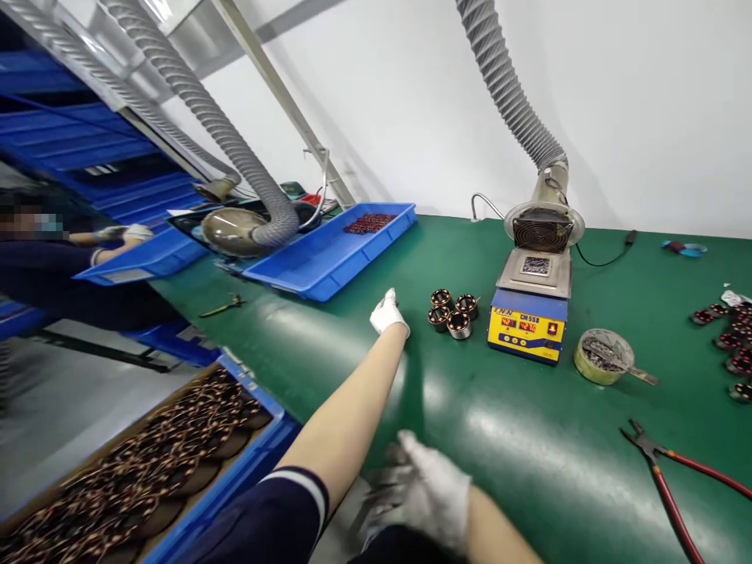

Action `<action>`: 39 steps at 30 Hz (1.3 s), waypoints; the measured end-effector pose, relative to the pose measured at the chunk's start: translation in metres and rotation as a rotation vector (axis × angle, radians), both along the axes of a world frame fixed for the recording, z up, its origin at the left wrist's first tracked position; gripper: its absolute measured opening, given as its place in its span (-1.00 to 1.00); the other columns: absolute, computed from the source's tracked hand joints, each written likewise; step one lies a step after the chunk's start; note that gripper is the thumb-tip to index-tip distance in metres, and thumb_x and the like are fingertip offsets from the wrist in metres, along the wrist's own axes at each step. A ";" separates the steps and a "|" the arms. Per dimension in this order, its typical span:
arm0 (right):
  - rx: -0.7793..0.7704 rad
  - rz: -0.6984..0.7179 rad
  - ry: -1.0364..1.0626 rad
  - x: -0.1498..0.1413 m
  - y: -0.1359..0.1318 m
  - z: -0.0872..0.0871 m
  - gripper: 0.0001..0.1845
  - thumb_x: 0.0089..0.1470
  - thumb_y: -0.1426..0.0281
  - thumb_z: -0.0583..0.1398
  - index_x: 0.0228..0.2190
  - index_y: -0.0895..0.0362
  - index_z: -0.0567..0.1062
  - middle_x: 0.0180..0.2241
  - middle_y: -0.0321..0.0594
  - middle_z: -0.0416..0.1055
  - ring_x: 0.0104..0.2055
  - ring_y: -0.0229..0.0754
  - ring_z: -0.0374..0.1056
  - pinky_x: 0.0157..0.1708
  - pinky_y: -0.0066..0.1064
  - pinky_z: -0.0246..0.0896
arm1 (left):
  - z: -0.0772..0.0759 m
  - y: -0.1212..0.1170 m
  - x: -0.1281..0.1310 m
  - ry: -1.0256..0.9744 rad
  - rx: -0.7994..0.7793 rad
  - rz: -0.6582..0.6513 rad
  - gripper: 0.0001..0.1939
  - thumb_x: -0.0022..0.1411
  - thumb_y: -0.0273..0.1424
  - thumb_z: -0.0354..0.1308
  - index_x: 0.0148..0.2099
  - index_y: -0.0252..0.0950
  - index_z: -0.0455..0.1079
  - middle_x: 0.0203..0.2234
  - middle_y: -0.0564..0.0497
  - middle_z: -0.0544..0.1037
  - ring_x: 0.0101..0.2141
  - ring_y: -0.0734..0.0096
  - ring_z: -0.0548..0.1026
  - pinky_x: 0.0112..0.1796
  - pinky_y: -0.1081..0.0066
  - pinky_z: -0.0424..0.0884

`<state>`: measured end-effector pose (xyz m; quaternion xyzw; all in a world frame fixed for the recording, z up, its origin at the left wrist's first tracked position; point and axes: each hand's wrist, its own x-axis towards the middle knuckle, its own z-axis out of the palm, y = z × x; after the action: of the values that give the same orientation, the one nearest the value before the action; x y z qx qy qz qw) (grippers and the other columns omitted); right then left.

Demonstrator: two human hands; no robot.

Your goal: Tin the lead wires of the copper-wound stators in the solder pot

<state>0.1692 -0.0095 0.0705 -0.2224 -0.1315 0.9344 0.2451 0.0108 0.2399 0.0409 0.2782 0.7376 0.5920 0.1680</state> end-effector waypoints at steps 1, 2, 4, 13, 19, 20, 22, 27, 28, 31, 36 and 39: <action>-0.062 0.015 0.072 -0.022 -0.006 0.006 -0.36 -0.20 -0.11 0.16 -0.29 0.19 0.40 -0.46 -0.20 0.44 -0.41 -0.13 0.39 -0.25 -0.19 0.21 | 0.001 0.003 0.001 -0.016 0.006 0.022 -0.64 0.27 -0.16 -0.03 -0.08 -0.35 0.27 -0.22 -0.09 0.41 -0.25 0.31 0.42 -0.20 0.21 0.38; -0.094 -0.008 0.156 -0.041 -0.010 0.014 -0.35 -0.16 -0.11 0.12 -0.23 0.16 0.39 -0.40 -0.19 0.45 -0.35 -0.11 0.39 -0.22 -0.16 0.21 | 0.001 0.005 0.002 -0.029 0.009 0.035 -0.64 0.27 -0.15 -0.03 -0.08 -0.34 0.28 -0.22 -0.08 0.41 -0.25 0.31 0.42 -0.20 0.21 0.38; -0.136 -0.096 0.273 -0.062 -0.010 0.031 -0.42 -0.05 -0.03 0.07 -0.16 0.16 0.37 -0.31 -0.17 0.46 -0.27 -0.10 0.38 -0.18 -0.18 0.20 | 0.001 0.008 0.002 -0.043 0.012 0.033 -0.63 0.26 -0.14 -0.02 -0.09 -0.34 0.28 -0.23 -0.08 0.41 -0.26 0.32 0.42 -0.19 0.20 0.37; -0.365 -0.262 0.103 -0.061 -0.004 0.073 -0.38 0.13 0.05 -0.10 -0.25 0.37 0.41 -0.40 -0.06 0.47 -0.32 -0.15 0.40 -0.13 -0.28 0.20 | 0.004 0.018 0.000 0.015 -0.062 -0.228 -0.56 0.20 -0.04 0.01 -0.13 -0.33 0.33 -0.27 -0.06 0.45 -0.25 0.29 0.42 -0.15 0.17 0.33; -0.174 -0.370 0.049 -0.050 -0.011 0.070 -0.50 -0.14 0.11 0.24 -0.31 0.31 0.45 -0.30 -0.02 0.47 -0.20 -0.10 0.39 -0.05 -0.29 0.12 | 0.009 0.021 -0.003 0.126 -0.134 -0.391 -0.58 0.15 -0.04 0.07 -0.18 -0.31 0.36 -0.28 -0.05 0.45 -0.21 0.24 0.40 -0.13 0.14 0.29; -0.148 -0.408 0.031 -0.045 -0.012 0.070 -0.51 -0.15 0.12 0.25 -0.30 0.30 0.45 -0.27 0.00 0.47 -0.17 -0.08 0.38 -0.04 -0.29 0.12 | 0.009 0.022 -0.004 0.143 -0.138 -0.407 -0.58 0.15 -0.04 0.06 -0.18 -0.31 0.37 -0.28 -0.05 0.45 -0.20 0.23 0.40 -0.13 0.13 0.28; -0.100 -0.483 0.018 -0.036 -0.012 0.070 -0.49 -0.12 0.12 0.23 -0.27 0.30 0.45 -0.21 0.03 0.45 -0.12 -0.05 0.36 -0.03 -0.27 0.10 | 0.011 0.024 -0.006 0.172 -0.138 -0.441 -0.58 0.17 -0.03 0.04 -0.17 -0.30 0.37 -0.26 -0.05 0.45 -0.19 0.22 0.39 -0.13 0.13 0.27; -0.009 -0.560 -0.015 -0.023 -0.010 0.074 -0.45 -0.10 0.06 0.20 -0.23 0.28 0.47 -0.16 0.01 0.44 -0.07 -0.03 0.33 -0.01 -0.23 0.10 | 0.015 0.029 -0.008 0.238 -0.126 -0.553 -0.60 0.16 -0.06 0.05 -0.17 -0.29 0.38 -0.24 -0.05 0.46 -0.17 0.21 0.38 -0.13 0.15 0.27; 0.006 -0.567 -0.036 -0.022 -0.007 0.075 -0.43 -0.11 0.04 0.20 -0.23 0.28 0.48 -0.16 0.02 0.44 -0.07 -0.02 0.33 -0.01 -0.21 0.10 | 0.016 0.030 -0.009 0.247 -0.125 -0.579 -0.60 0.16 -0.06 0.06 -0.18 -0.29 0.38 -0.24 -0.05 0.46 -0.17 0.21 0.39 -0.14 0.16 0.27; 0.044 -0.622 -0.120 -0.018 0.004 0.074 -0.43 -0.15 0.02 0.22 -0.24 0.24 0.50 -0.13 0.00 0.43 -0.04 -0.02 0.31 0.00 -0.19 0.10 | 0.014 0.027 -0.008 0.268 -0.116 -0.690 -0.61 0.12 -0.07 0.08 -0.22 -0.30 0.41 -0.28 -0.05 0.49 -0.21 0.23 0.41 -0.16 0.22 0.28; 0.173 -0.896 -0.316 0.011 0.028 0.049 -0.56 -0.15 0.07 0.25 -0.30 0.14 0.53 -0.14 -0.09 0.45 0.00 -0.03 0.27 0.03 -0.15 0.08 | 0.014 0.010 -0.003 0.242 -0.098 -0.871 -0.59 0.09 -0.03 0.01 -0.33 -0.25 0.46 -0.52 0.03 0.51 -0.43 0.23 0.45 -0.33 0.35 0.31; 0.282 -1.130 -0.553 0.047 0.035 0.025 -0.65 -0.18 0.13 0.28 -0.37 0.10 0.54 -0.24 -0.12 0.50 -0.10 -0.04 0.35 0.02 -0.14 0.12 | 0.015 0.009 -0.004 0.185 -0.114 -0.895 -0.55 0.02 0.03 0.01 -0.34 -0.22 0.47 -0.65 0.04 0.47 -0.48 0.16 0.45 -0.39 0.32 0.33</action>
<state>0.2157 0.0258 0.0950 -0.4556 -0.1739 0.5433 0.6834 0.0072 0.2491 0.0559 0.6114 0.5882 0.3925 0.3553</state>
